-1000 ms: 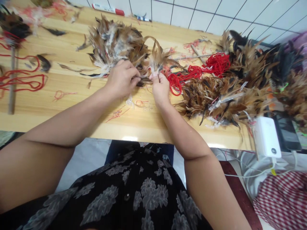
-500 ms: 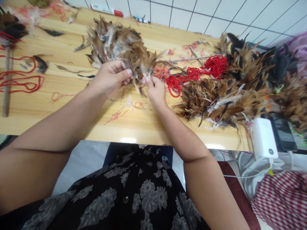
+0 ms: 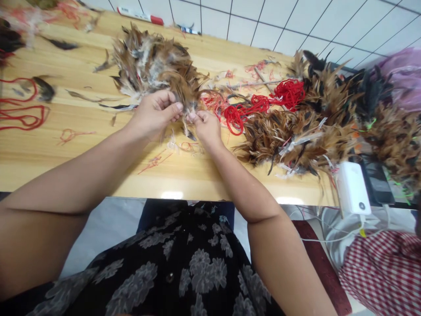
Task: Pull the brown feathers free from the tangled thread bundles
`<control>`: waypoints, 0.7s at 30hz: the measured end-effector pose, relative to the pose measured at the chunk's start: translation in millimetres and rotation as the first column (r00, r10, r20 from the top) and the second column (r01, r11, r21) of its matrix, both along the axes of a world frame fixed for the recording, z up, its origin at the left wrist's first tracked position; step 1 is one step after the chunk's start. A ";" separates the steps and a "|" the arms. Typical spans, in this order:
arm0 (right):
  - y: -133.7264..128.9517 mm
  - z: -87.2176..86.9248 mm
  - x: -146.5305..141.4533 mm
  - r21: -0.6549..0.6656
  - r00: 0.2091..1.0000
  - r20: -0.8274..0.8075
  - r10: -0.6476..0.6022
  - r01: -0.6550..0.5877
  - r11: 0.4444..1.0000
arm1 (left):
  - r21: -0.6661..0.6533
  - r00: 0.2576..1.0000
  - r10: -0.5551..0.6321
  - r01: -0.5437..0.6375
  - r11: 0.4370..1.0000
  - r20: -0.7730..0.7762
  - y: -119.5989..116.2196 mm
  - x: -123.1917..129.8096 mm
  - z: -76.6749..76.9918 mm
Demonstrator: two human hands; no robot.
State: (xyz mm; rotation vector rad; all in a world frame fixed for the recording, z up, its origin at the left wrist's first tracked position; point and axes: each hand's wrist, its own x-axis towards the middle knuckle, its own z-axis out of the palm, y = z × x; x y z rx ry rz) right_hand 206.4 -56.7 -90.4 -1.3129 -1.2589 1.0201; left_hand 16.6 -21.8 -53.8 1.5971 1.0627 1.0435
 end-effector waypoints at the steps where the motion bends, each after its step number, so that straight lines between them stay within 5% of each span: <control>1: 0.1 1.6 -0.3 -0.007 1.000 -0.010 0.004 -0.004 1.000 | 0.017 1.000 0.007 -0.006 1.000 -0.006 -1.7 1.6 0.7; 21: -1.7 17.9 0.7 -0.064 0.997 -0.061 0.055 -0.059 0.996 | 0.153 0.988 0.085 -0.065 0.986 -0.126 -0.9 4.7 -9.2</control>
